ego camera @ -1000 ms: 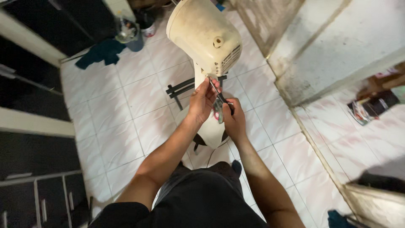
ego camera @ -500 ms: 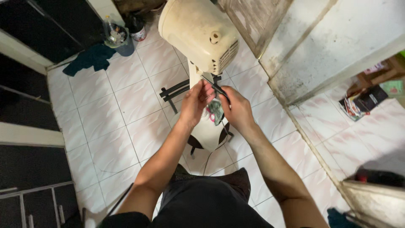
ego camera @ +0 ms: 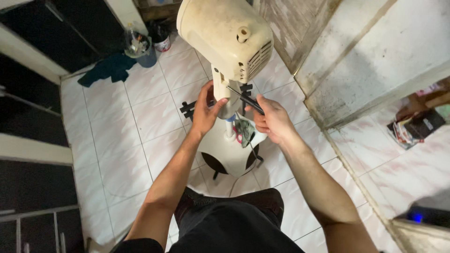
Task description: The person uses a screwdriver to remove screws from the rear housing of a standing electric fan. They repeatedly loosen and remove screws, placing them into a green bowl, and progressively detach the rear casing to expose the internal motor and fan assembly.
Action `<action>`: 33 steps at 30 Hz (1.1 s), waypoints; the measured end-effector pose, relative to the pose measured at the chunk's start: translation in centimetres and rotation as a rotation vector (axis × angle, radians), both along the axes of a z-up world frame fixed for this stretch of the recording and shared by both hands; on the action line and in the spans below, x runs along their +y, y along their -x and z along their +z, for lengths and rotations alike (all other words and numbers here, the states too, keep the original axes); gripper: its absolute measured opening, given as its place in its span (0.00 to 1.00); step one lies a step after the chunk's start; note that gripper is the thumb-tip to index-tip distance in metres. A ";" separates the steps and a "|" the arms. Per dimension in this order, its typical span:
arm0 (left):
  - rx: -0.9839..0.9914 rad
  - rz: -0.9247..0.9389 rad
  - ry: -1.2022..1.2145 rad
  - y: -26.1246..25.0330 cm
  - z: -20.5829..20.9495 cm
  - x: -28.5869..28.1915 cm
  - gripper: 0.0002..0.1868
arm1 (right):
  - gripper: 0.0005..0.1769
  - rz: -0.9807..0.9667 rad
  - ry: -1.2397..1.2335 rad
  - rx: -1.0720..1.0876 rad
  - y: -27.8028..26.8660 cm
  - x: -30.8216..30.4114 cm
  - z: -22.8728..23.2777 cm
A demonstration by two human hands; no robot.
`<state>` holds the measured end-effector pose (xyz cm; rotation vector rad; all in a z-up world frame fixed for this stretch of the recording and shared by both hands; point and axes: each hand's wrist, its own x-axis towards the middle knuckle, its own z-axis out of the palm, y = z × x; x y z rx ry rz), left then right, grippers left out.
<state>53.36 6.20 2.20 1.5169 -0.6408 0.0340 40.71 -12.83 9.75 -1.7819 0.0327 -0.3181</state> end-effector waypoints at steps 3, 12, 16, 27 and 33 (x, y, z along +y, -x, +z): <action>-0.011 -0.007 -0.058 -0.5 -0.1 0.7 0.31 | 0.10 -0.116 0.401 -0.259 0.4 0.5 0.4; -0.056 -0.039 -0.021 -1.4 -1.1 1.1 0.31 | 0.09 -0.237 0.604 -0.548 -0.1 2.2 -0.6; -0.092 -0.059 -0.036 -2.1 -1.1 1.3 0.31 | 0.08 -0.167 -0.134 -0.064 -1.0 1.2 -0.1; -0.089 -0.101 -0.003 -1.5 -0.9 1.5 0.31 | 0.12 -0.325 0.897 -0.624 2.2 3.6 0.4; -0.106 -0.086 -0.027 -1.7 -1.4 1.7 0.30 | 0.11 -0.394 0.350 0.096 0.7 3.1 -1.5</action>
